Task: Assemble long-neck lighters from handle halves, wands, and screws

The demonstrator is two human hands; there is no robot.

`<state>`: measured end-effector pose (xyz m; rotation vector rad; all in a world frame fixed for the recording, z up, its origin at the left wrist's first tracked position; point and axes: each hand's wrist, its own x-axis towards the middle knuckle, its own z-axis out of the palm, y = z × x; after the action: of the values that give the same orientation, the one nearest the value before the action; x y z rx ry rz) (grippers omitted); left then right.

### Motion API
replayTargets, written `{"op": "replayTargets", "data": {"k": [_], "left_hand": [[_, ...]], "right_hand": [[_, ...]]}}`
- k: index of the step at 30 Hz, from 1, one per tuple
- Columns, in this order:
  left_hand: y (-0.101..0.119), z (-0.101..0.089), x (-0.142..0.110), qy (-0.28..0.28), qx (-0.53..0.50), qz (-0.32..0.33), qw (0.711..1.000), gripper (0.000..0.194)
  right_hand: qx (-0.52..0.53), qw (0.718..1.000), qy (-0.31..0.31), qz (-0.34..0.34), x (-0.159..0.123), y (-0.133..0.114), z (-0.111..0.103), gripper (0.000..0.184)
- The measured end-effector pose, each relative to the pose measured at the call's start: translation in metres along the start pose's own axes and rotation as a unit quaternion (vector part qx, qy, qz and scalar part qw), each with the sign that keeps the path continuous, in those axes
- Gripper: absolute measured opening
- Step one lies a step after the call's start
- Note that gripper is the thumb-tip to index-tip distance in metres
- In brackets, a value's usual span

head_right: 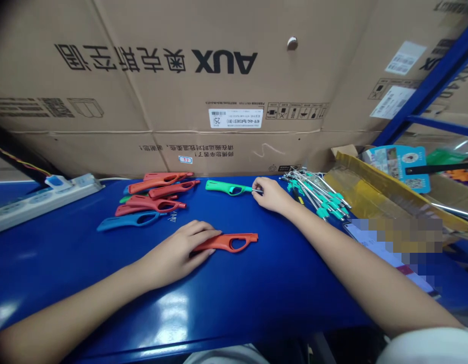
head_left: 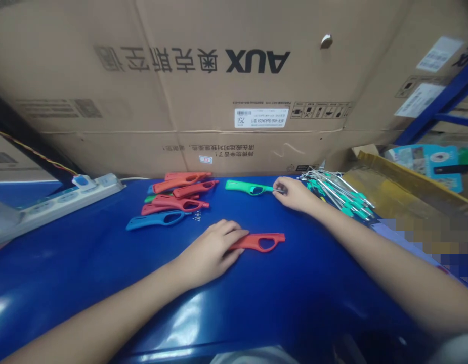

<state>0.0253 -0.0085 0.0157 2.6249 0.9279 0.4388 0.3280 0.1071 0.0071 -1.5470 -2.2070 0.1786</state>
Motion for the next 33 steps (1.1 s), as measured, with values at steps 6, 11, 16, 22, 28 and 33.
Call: {"op": "replayTargets", "data": {"k": [6, 11, 16, 22, 28, 33], "left_hand": [[-0.003, -0.004, -0.003, -0.012, 0.0, 0.005, 1.0, 0.04], [-0.006, -0.001, -0.004, 0.002, -0.01, 0.013, 1.0, 0.038], [-0.007, 0.002, -0.005, 0.015, -0.029, 0.007, 0.999, 0.039], [-0.009, 0.001, -0.006, 0.019, -0.045, -0.018, 0.999, 0.04], [-0.012, 0.006, -0.001, 0.057, -0.078, -0.041, 0.994, 0.035], [-0.016, 0.01, 0.002, 0.085, -0.09, -0.047, 0.991, 0.032]], "right_hand": [[-0.044, 0.999, -0.01, -0.006, 0.036, 0.006, 0.018, 0.037], [-0.071, 0.997, 0.027, -0.004, 0.05, 0.0, 0.027, 0.036], [-0.07, 0.993, 0.093, -0.004, 0.047, -0.022, 0.026, 0.014], [0.005, 0.992, 0.055, -0.117, 0.001, -0.069, 0.008, 0.018], [0.079, 0.972, -0.088, -0.202, -0.058, -0.089, -0.022, 0.011], [0.046, 0.954, -0.154, -0.255, -0.072, -0.082, -0.021, 0.016]]}}
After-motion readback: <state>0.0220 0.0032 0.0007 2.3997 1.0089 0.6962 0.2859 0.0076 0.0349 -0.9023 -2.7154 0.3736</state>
